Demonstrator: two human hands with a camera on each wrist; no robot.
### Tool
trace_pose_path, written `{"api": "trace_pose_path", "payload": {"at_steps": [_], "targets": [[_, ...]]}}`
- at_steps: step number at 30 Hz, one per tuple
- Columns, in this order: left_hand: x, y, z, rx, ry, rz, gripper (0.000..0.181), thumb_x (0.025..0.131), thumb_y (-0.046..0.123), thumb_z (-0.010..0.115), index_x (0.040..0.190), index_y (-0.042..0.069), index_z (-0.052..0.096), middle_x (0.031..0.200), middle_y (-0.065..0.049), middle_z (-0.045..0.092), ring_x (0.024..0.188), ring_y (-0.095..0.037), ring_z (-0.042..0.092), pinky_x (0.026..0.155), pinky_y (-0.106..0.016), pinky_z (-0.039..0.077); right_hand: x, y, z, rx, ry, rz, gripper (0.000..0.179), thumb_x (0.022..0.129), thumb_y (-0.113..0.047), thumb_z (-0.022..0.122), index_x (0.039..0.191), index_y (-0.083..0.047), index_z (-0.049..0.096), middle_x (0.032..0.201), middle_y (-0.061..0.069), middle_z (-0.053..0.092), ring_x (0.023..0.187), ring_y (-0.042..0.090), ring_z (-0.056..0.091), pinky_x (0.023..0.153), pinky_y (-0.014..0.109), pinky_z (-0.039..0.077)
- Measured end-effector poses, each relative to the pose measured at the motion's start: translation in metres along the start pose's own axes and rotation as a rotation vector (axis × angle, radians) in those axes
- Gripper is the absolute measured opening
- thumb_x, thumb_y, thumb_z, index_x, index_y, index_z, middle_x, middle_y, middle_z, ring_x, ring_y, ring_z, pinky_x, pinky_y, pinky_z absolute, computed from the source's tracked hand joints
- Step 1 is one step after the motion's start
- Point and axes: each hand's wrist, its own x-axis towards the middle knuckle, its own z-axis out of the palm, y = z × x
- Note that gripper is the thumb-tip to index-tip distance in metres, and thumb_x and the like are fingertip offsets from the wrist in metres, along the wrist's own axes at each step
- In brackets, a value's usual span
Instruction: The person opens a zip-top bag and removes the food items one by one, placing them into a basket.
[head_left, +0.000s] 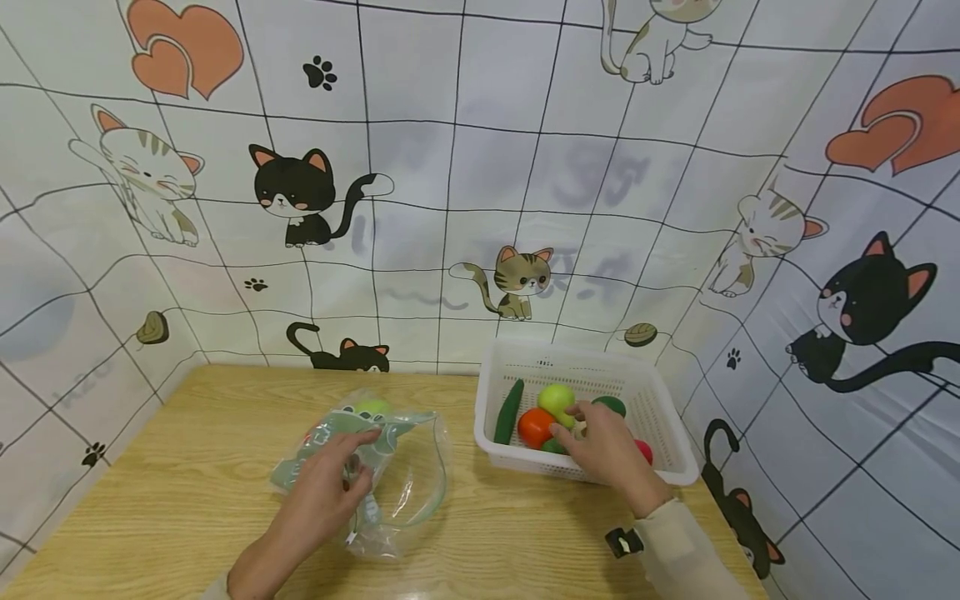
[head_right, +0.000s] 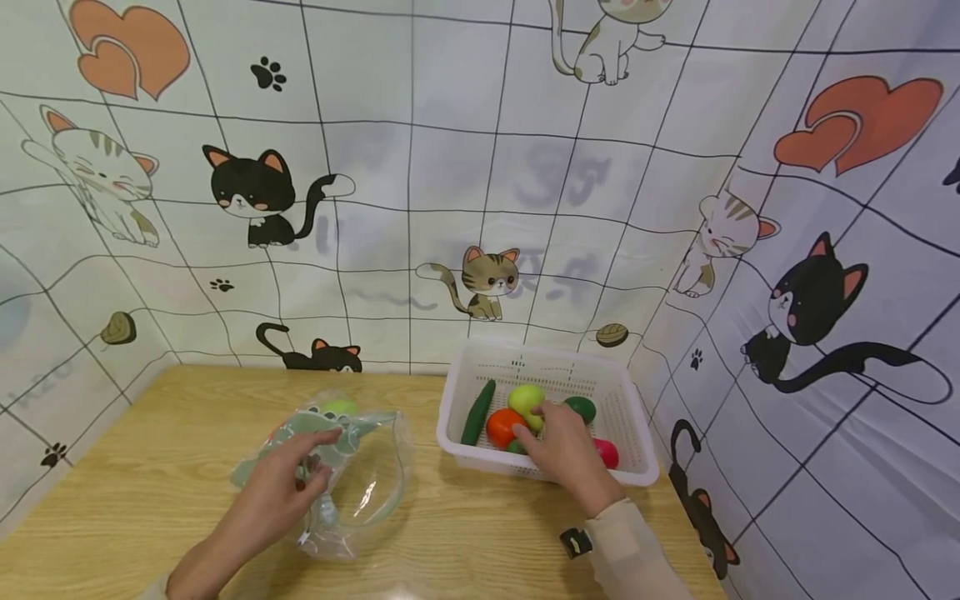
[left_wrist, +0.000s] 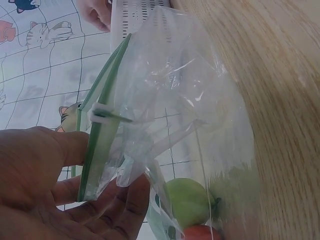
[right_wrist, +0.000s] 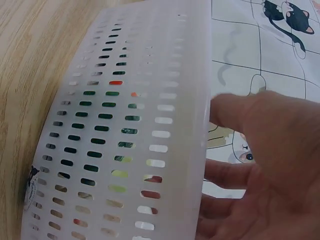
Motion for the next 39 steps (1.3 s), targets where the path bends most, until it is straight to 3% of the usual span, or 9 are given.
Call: {"api": "trace_pose_path", "payload": {"at_steps": [8,14,19,22,27,31,35,39], "targets": [[0.001,0.0,0.003,0.027,0.001,0.012,0.05,0.099,0.0,0.086,0.147,0.013,0.078,0.129,-0.007,0.078,0.086,-0.004,0.057,0.067,-0.02,0.054,-0.007,-0.008,0.005,0.063,0.159,-0.046,0.034,0.111,-0.029,0.08,0.131,-0.001,0.081,0.136,0.02,0.077,0.109,0.037,0.077,0.087,0.046,0.069],[0.002,-0.001,0.005,0.067,0.005,0.034,0.05,0.098,0.004,0.089,0.144,0.02,0.081,0.136,-0.008,0.08,0.088,-0.005,0.058,0.07,-0.023,0.052,-0.013,-0.013,0.02,0.103,0.325,-0.291,0.013,0.105,-0.011,0.086,0.117,-0.008,0.083,0.112,0.012,0.075,0.091,0.023,0.071,0.077,0.029,0.064],[0.002,0.0,0.005,0.104,0.011,0.045,0.052,0.095,0.006,0.093,0.142,0.022,0.082,0.136,-0.009,0.082,0.093,-0.009,0.063,0.076,-0.026,0.055,-0.018,-0.02,0.034,0.136,0.429,-0.528,0.019,0.098,0.0,0.089,0.111,-0.01,0.08,0.105,0.006,0.073,0.085,0.012,0.067,0.074,0.025,0.065],[0.003,0.001,0.005,0.107,0.013,0.037,0.054,0.093,0.005,0.095,0.142,0.022,0.082,0.131,-0.007,0.084,0.089,-0.007,0.063,0.076,-0.025,0.055,-0.022,-0.029,0.041,0.171,0.412,-0.634,0.02,0.099,0.001,0.087,0.113,-0.012,0.079,0.107,0.001,0.072,0.087,0.008,0.068,0.077,0.023,0.065],[0.004,0.002,0.005,0.092,0.008,0.012,0.056,0.092,0.003,0.094,0.144,0.02,0.081,0.125,-0.003,0.085,0.084,-0.005,0.06,0.072,-0.023,0.053,-0.034,-0.053,0.054,0.204,0.304,-0.76,0.016,0.106,-0.005,0.082,0.12,-0.012,0.078,0.114,-0.001,0.072,0.095,0.008,0.071,0.083,0.023,0.067],[0.003,0.004,0.005,0.086,0.033,0.04,0.058,0.091,-0.001,0.092,0.145,0.019,0.081,0.122,-0.003,0.084,0.084,-0.004,0.061,0.07,-0.023,0.053,-0.043,-0.079,0.066,0.196,0.243,-0.878,0.018,0.108,-0.007,0.081,0.124,-0.012,0.076,0.118,-0.001,0.073,0.097,0.01,0.074,0.088,0.022,0.067],[0.003,0.008,0.005,0.083,0.057,0.075,0.058,0.091,-0.004,0.09,0.145,0.016,0.081,0.126,-0.007,0.083,0.084,-0.003,0.059,0.073,-0.024,0.054,-0.047,-0.101,0.079,0.143,0.238,-1.013,0.02,0.107,-0.008,0.08,0.127,-0.011,0.076,0.123,0.0,0.075,0.101,0.01,0.078,0.094,0.016,0.064],[0.004,0.01,0.004,0.072,0.055,0.077,0.057,0.093,-0.005,0.089,0.145,0.016,0.08,0.126,-0.007,0.081,0.085,-0.002,0.057,0.072,-0.024,0.053,-0.048,-0.116,0.089,0.1,0.184,-1.048,0.026,0.108,-0.009,0.081,0.133,-0.01,0.074,0.132,0.002,0.075,0.109,0.01,0.08,0.099,0.013,0.062]]}}
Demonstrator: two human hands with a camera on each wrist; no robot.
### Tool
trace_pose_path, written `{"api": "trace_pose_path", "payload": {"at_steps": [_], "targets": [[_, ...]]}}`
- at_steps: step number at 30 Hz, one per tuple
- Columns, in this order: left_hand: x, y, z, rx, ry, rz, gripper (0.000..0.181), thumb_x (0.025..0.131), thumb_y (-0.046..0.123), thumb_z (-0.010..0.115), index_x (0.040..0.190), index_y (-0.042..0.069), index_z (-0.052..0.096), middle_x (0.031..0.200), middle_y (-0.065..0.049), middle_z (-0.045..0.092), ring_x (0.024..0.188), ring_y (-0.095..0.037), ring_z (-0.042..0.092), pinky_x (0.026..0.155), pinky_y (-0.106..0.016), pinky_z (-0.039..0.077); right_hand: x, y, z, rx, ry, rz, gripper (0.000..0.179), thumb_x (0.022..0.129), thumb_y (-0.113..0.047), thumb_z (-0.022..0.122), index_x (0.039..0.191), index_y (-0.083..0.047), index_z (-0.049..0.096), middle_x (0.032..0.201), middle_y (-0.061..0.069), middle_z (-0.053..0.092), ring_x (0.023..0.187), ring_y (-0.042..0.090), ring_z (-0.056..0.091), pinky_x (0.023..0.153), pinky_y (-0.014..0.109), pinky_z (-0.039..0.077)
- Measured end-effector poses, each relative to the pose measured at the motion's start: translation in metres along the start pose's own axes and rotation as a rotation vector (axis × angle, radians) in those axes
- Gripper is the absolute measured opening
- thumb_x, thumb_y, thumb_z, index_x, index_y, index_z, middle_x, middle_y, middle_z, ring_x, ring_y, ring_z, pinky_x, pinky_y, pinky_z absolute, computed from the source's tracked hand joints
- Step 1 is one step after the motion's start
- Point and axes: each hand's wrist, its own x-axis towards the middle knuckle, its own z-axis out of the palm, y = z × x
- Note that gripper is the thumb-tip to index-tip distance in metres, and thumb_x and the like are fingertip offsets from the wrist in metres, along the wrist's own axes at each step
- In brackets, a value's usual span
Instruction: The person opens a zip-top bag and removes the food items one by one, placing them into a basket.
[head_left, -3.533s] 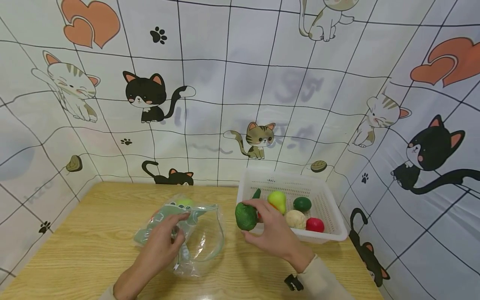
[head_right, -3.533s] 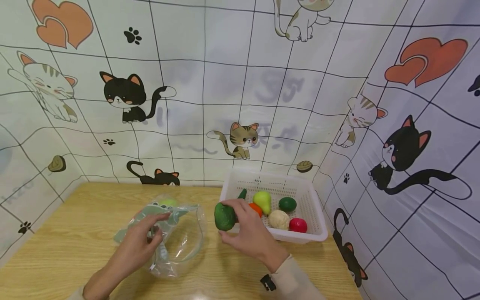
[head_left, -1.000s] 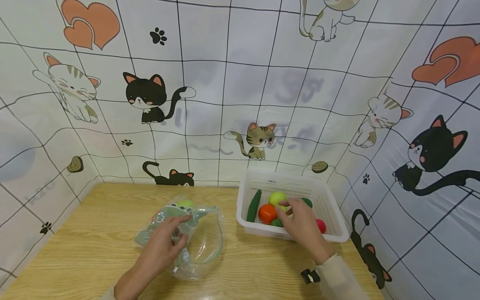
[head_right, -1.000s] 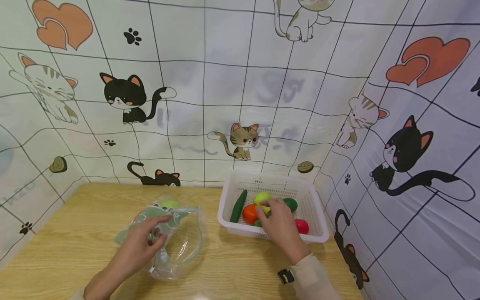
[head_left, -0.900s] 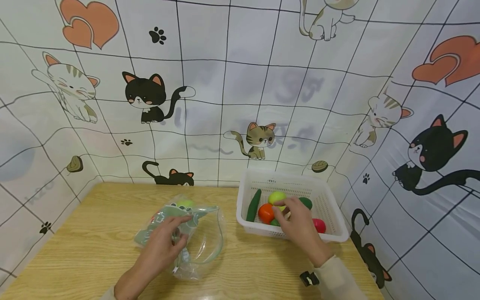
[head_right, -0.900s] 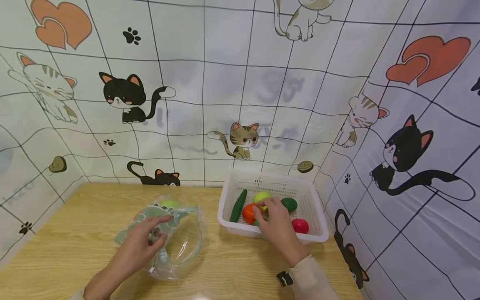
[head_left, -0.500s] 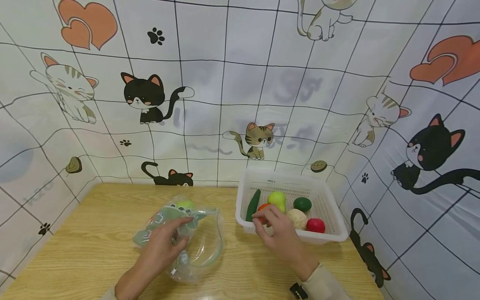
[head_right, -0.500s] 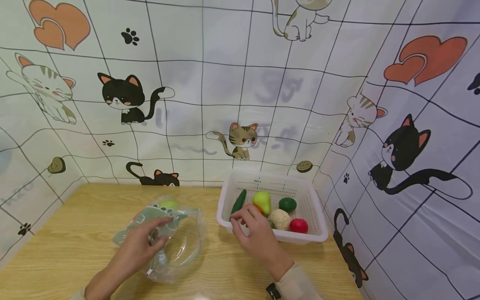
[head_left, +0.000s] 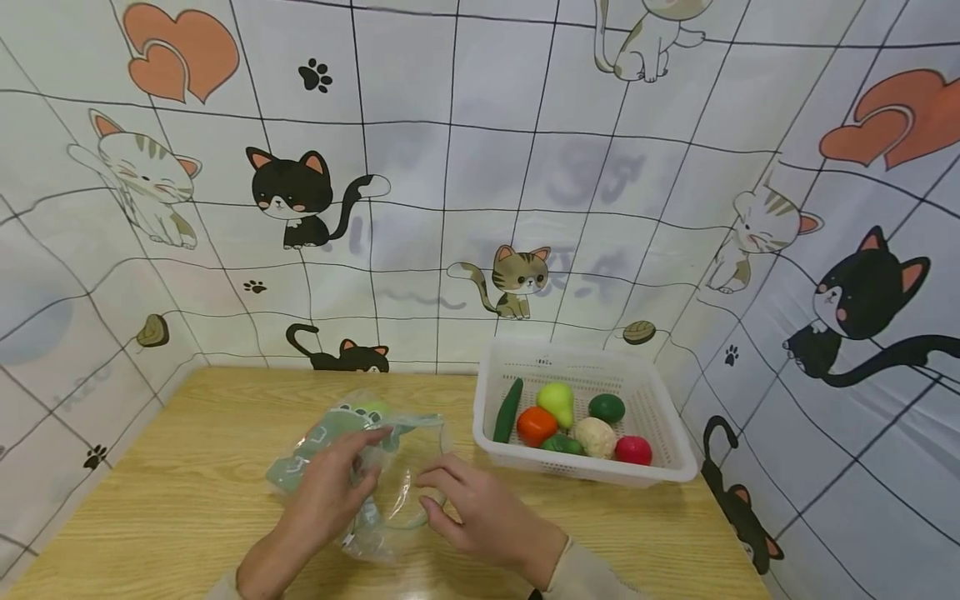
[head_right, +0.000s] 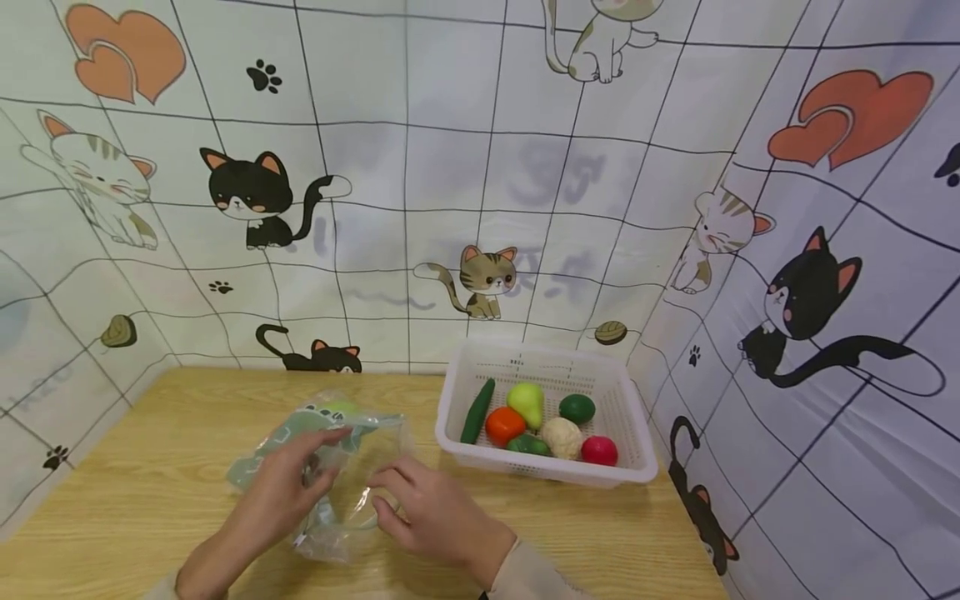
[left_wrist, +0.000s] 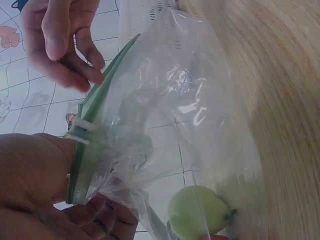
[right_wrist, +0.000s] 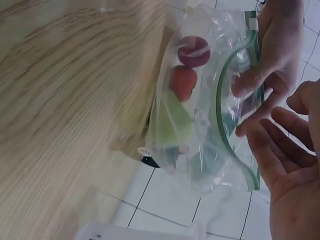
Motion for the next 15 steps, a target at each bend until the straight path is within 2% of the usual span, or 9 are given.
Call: {"api": "trace_pose_path", "payload": {"at_steps": [4,7,15], "targets": [[0.001,0.001,0.0,-0.012,0.006,0.004,0.056,0.093,-0.006,0.088,0.144,0.016,0.08,0.127,-0.006,0.081,0.084,-0.001,0.056,0.071,-0.023,0.052,0.009,-0.004,0.007,-0.008,-0.098,0.048,0.029,0.114,-0.013,0.074,0.142,-0.008,0.073,0.143,0.006,0.075,0.12,0.013,0.08,0.105,0.016,0.062],[0.001,0.002,0.0,-0.022,0.008,0.008,0.054,0.094,-0.006,0.087,0.144,0.017,0.081,0.13,-0.007,0.082,0.084,-0.001,0.057,0.071,-0.023,0.051,0.016,-0.005,0.01,-0.054,-0.177,0.079,0.032,0.118,-0.016,0.068,0.149,-0.006,0.071,0.15,0.009,0.074,0.127,0.016,0.079,0.108,0.019,0.063],[0.003,0.007,-0.002,-0.067,-0.032,-0.024,0.056,0.098,-0.006,0.084,0.146,0.022,0.079,0.137,-0.005,0.082,0.083,-0.002,0.057,0.067,-0.022,0.052,0.028,-0.005,0.013,-0.168,-0.437,0.163,0.044,0.118,-0.013,0.068,0.161,-0.003,0.064,0.162,0.009,0.069,0.147,0.018,0.071,0.114,0.021,0.061]]}}
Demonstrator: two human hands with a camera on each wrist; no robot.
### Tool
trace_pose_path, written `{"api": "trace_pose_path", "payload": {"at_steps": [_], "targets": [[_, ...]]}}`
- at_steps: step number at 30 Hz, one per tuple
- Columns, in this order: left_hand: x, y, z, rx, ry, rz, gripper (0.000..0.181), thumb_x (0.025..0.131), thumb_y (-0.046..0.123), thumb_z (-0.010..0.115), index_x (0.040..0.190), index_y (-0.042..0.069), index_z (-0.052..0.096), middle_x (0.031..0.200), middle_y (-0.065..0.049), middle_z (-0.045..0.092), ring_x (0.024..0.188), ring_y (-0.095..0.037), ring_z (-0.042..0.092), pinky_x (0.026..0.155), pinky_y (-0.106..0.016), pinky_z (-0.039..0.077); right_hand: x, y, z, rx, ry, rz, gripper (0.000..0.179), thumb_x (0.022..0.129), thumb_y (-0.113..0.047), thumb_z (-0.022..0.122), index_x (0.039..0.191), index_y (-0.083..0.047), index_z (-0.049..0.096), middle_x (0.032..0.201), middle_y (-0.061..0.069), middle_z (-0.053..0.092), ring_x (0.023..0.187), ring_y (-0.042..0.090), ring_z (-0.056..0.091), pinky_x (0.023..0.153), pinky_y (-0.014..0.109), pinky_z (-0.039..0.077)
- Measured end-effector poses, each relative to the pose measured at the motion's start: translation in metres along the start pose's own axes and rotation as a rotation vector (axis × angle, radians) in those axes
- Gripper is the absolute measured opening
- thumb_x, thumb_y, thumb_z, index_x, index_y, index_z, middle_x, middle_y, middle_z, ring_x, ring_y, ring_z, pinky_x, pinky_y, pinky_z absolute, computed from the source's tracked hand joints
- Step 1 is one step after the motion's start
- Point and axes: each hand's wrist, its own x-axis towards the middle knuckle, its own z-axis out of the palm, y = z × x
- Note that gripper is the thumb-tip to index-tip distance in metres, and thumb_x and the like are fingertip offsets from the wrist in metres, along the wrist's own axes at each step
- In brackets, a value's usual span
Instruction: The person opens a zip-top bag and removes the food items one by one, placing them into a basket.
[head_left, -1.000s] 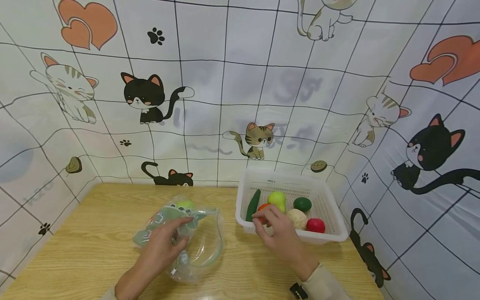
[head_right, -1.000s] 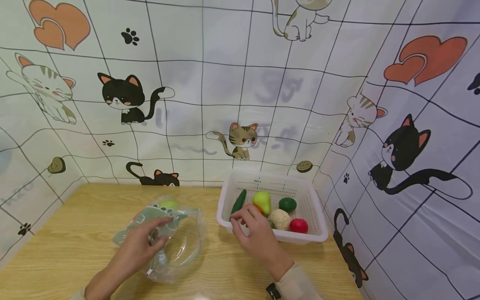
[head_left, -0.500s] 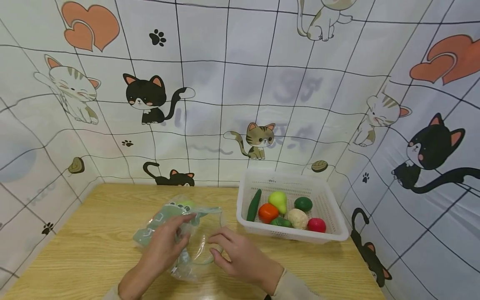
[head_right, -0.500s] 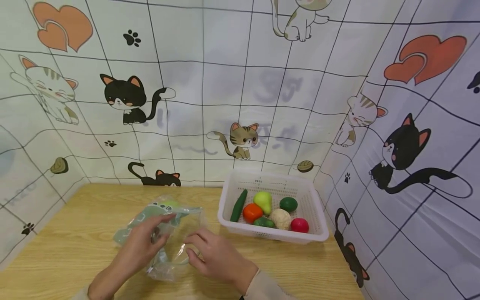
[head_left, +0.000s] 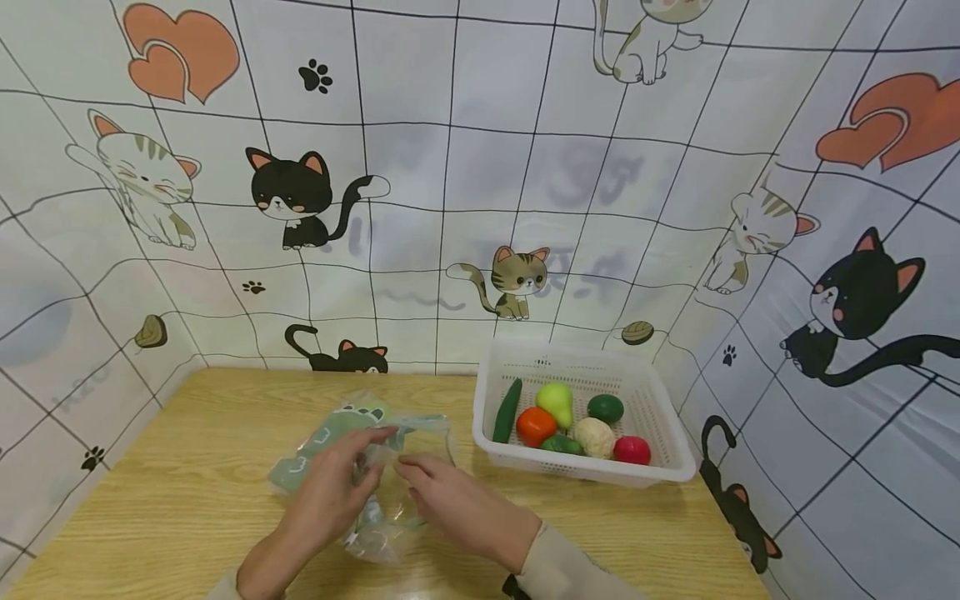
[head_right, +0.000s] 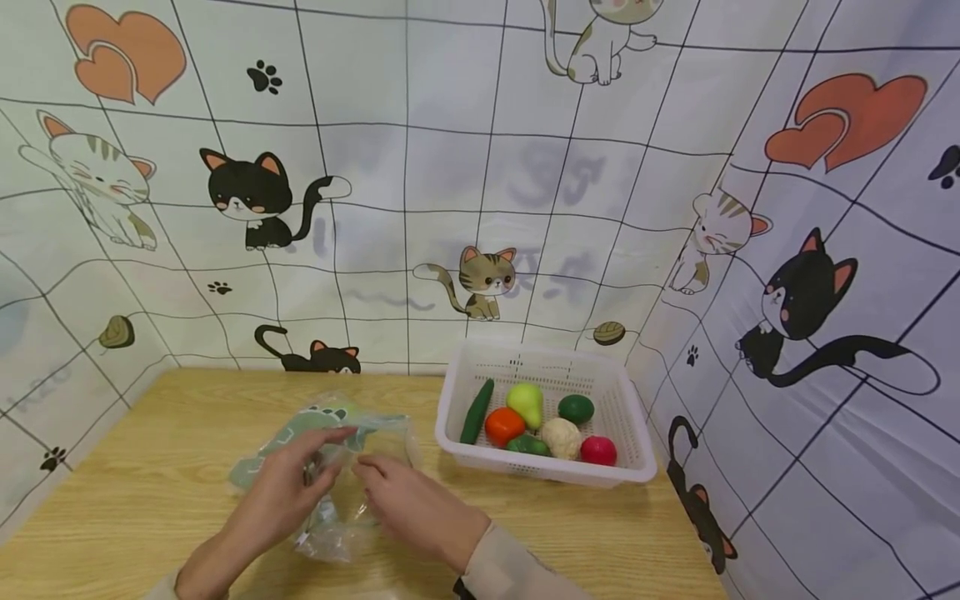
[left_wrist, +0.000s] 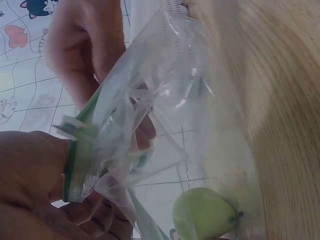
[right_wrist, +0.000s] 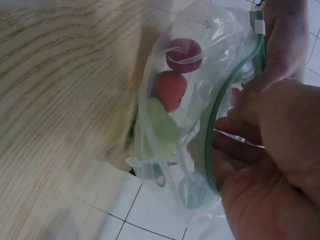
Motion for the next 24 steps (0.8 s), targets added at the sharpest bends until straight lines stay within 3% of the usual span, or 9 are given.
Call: {"api": "trace_pose_path", "payload": {"at_steps": [7,10,15,17,21,24], "targets": [[0.001,0.006,-0.001,-0.04,-0.018,-0.006,0.054,0.101,-0.004,0.082,0.147,0.025,0.079,0.134,-0.003,0.081,0.078,0.0,0.055,0.064,-0.022,0.052,0.013,0.003,0.004,-0.116,-0.076,0.003,0.048,0.116,-0.011,0.07,0.163,-0.008,0.062,0.166,0.008,0.066,0.151,0.019,0.068,0.118,0.027,0.06],[0.0,0.007,-0.001,-0.067,0.0,0.03,0.051,0.103,-0.005,0.081,0.145,0.023,0.08,0.135,-0.004,0.082,0.078,0.001,0.056,0.063,-0.022,0.052,0.021,0.008,0.008,-0.15,-0.094,-0.004,0.052,0.116,-0.015,0.07,0.167,-0.009,0.058,0.165,0.008,0.065,0.151,0.02,0.068,0.119,0.028,0.06],[-0.001,0.005,-0.003,-0.129,0.05,0.095,0.045,0.103,-0.008,0.08,0.14,0.017,0.082,0.135,-0.005,0.084,0.082,0.002,0.061,0.063,-0.023,0.054,0.036,0.015,0.015,-0.249,-0.14,-0.034,0.046,0.118,-0.028,0.071,0.159,-0.011,0.062,0.158,0.006,0.07,0.146,0.016,0.07,0.127,0.028,0.054],[-0.001,0.004,-0.004,-0.144,0.065,0.098,0.043,0.103,-0.007,0.08,0.139,0.017,0.082,0.134,-0.005,0.084,0.084,0.002,0.063,0.064,-0.023,0.055,0.042,0.017,0.018,-0.259,-0.163,-0.012,0.045,0.118,-0.032,0.071,0.158,-0.013,0.064,0.157,0.005,0.071,0.14,0.014,0.072,0.123,0.028,0.057],[-0.001,0.001,-0.006,-0.151,0.088,0.086,0.042,0.103,-0.008,0.079,0.136,0.017,0.083,0.132,-0.004,0.084,0.087,0.001,0.064,0.065,-0.023,0.056,0.05,0.018,0.024,-0.222,-0.202,0.053,0.041,0.117,-0.035,0.072,0.153,-0.017,0.069,0.154,0.001,0.073,0.119,0.01,0.079,0.099,0.023,0.067],[-0.001,-0.001,-0.009,-0.138,0.112,0.089,0.044,0.102,-0.013,0.075,0.134,0.015,0.084,0.13,-0.007,0.084,0.083,0.002,0.06,0.064,-0.023,0.055,0.052,0.017,0.028,-0.211,-0.215,0.078,0.04,0.117,-0.035,0.073,0.153,-0.017,0.07,0.151,-0.001,0.073,0.103,0.007,0.079,0.085,0.022,0.067]]}}
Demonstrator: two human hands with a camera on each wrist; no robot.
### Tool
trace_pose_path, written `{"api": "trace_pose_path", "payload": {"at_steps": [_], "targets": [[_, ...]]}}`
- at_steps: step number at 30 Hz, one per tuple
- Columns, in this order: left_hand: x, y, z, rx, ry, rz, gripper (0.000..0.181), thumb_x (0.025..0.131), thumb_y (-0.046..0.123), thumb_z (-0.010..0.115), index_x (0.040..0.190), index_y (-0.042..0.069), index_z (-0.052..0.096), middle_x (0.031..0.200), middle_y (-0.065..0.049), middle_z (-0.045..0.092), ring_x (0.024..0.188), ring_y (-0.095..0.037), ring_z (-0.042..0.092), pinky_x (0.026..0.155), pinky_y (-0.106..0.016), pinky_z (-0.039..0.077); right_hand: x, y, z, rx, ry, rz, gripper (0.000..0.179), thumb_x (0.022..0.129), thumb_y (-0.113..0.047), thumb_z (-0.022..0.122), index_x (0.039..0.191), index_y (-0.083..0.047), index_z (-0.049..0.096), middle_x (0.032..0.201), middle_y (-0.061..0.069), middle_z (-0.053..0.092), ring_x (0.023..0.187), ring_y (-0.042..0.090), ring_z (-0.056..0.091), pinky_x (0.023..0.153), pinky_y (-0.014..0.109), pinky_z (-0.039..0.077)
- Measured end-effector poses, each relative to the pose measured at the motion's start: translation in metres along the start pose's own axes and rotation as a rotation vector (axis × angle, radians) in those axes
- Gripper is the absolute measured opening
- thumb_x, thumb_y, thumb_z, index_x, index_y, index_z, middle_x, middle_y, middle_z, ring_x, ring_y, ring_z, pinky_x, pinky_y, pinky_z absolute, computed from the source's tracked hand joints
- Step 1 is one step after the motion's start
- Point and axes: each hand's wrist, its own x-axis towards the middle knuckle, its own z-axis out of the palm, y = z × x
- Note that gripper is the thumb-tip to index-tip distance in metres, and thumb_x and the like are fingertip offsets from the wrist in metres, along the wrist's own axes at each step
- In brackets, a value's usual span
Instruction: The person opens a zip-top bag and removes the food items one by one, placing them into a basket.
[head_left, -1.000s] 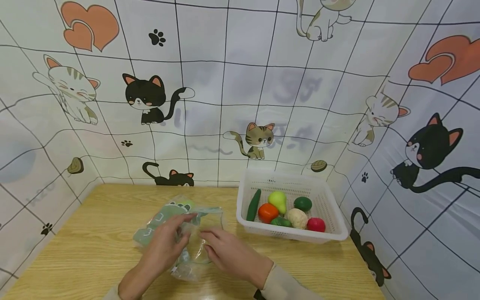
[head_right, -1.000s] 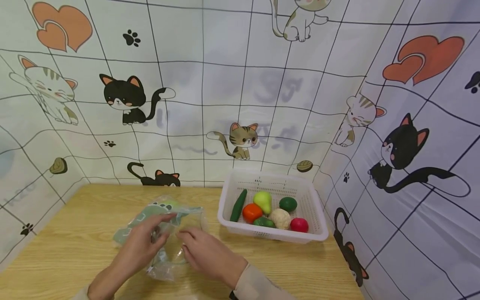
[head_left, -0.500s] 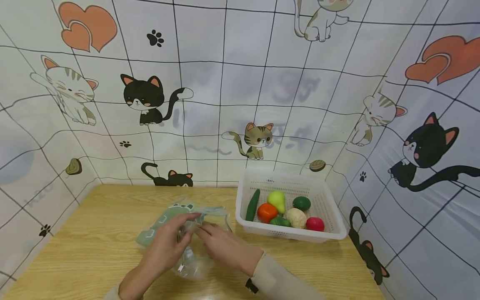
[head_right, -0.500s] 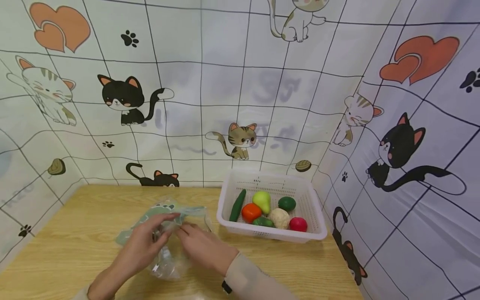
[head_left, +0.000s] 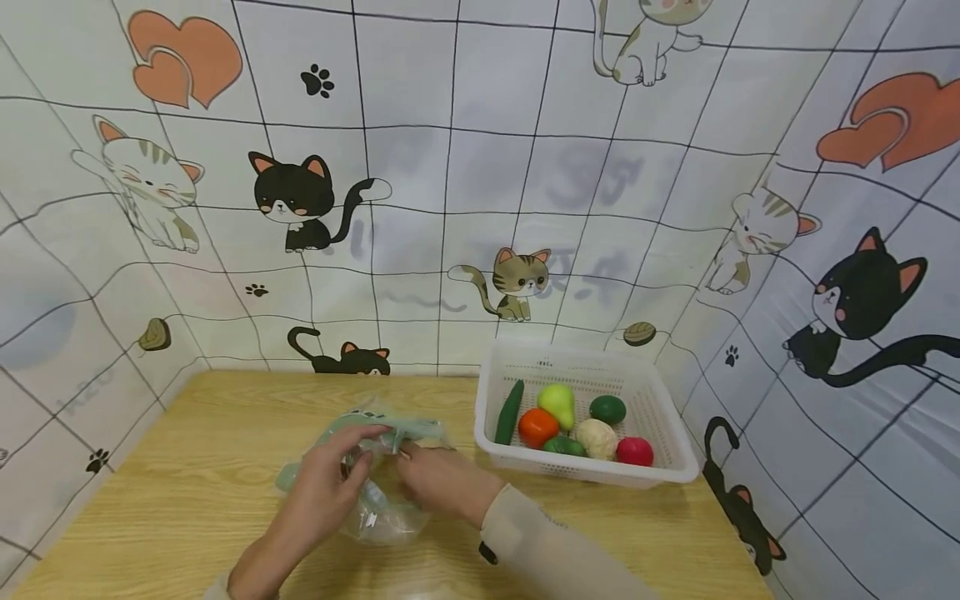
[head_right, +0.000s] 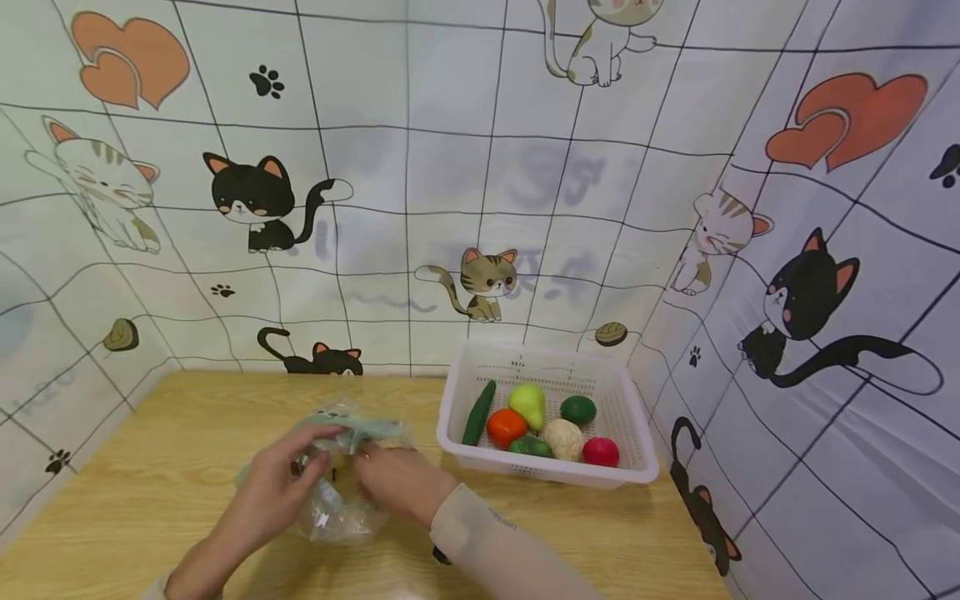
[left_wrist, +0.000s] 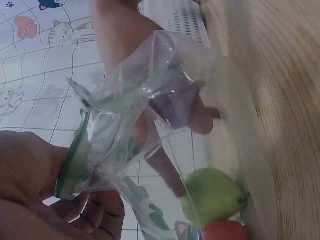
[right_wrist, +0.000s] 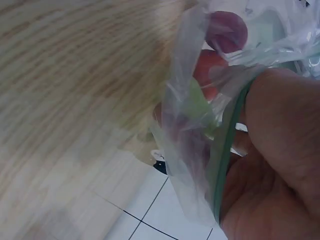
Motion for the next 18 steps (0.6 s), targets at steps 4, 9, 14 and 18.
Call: {"api": "trace_pose_path", "payload": {"at_steps": [4,9,14,18], "targets": [[0.003,-0.002,-0.003,0.04,0.045,0.01,0.044,0.101,-0.017,0.071,0.131,0.013,0.085,0.124,-0.009,0.083,0.077,0.002,0.055,0.061,-0.022,0.053,0.0,-0.002,0.002,-0.019,0.018,0.032,0.051,0.116,-0.037,0.074,0.162,-0.018,0.062,0.156,-0.001,0.071,0.107,0.011,0.079,0.085,0.027,0.069],[0.006,-0.006,-0.005,0.069,0.051,-0.043,0.038,0.103,-0.012,0.072,0.13,0.012,0.085,0.115,-0.006,0.078,0.074,0.001,0.053,0.06,-0.022,0.051,-0.001,-0.003,0.0,-0.066,0.052,0.049,0.054,0.114,-0.035,0.076,0.164,-0.022,0.059,0.151,-0.001,0.073,0.109,0.014,0.078,0.087,0.03,0.07],[0.006,-0.012,-0.004,0.101,0.023,-0.09,0.03,0.097,0.002,0.091,0.123,0.014,0.084,0.109,-0.005,0.075,0.073,-0.002,0.053,0.062,-0.022,0.05,-0.003,-0.005,0.001,-0.085,0.023,0.058,0.057,0.112,-0.038,0.079,0.164,-0.023,0.06,0.147,-0.003,0.076,0.114,0.013,0.078,0.097,0.029,0.068],[0.007,-0.017,-0.002,0.138,0.076,-0.067,0.032,0.09,-0.003,0.096,0.108,0.019,0.082,0.11,-0.005,0.08,0.085,-0.01,0.064,0.067,-0.023,0.052,-0.004,-0.008,0.002,-0.108,0.04,0.06,0.06,0.11,-0.036,0.081,0.165,-0.025,0.059,0.147,-0.003,0.077,0.113,0.012,0.077,0.096,0.029,0.068]]}}
